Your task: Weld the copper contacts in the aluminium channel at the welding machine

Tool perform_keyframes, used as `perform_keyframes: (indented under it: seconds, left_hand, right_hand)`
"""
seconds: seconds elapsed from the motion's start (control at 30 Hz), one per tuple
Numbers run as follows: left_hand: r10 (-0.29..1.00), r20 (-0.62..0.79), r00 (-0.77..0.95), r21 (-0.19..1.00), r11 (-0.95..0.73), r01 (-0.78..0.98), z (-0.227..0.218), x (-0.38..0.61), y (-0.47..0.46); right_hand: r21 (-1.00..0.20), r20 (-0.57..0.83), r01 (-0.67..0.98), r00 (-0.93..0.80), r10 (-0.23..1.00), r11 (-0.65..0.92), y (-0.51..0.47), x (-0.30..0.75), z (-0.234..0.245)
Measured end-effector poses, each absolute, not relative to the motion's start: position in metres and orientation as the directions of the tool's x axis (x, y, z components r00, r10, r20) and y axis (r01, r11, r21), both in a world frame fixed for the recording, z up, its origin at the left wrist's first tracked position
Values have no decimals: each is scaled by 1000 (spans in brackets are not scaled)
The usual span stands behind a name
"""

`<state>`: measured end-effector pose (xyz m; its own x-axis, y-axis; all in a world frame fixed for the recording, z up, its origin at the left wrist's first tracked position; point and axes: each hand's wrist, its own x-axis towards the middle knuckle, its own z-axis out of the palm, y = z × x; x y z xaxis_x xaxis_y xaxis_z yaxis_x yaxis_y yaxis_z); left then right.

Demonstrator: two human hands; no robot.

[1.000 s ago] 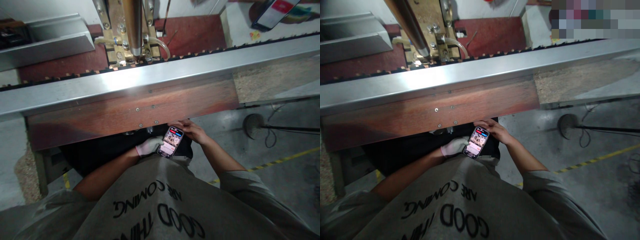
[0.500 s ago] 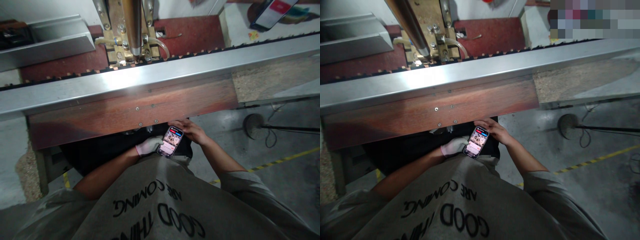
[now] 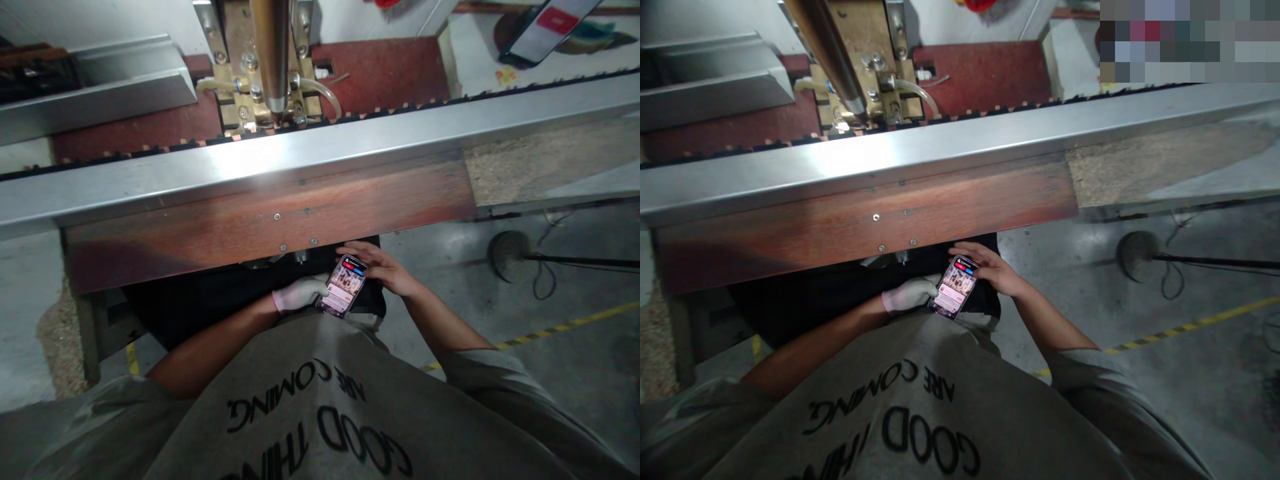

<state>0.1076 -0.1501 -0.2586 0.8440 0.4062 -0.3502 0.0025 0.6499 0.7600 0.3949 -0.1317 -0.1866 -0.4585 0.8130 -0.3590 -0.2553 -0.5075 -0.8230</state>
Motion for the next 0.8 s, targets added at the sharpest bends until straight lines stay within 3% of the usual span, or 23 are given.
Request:
perform_keyframes:
  seconds: [0.2,0.5,0.67,0.8]
  left_hand:
    - [433,-319,843,741,668,-63,-248,112,-151]
    - [441,-291,849,615,766,-187,-203,142,-161]
    - [410,-282,867,529,821,-216,-168,159,-173]
    - [449,-261,855,575,783,-236,-133,164,-164]
  right_hand:
    - [-769,-400,-347,-394,827,-537,-143,388,-182]
    - [-616,-504,-591,-214,837,-521,-194,346,-171]
    - [-638,-487,-611,-152,860,-469,-207,349,-144]
    - [-722,-387,-605,-50,921,-336,-194,380,-91]
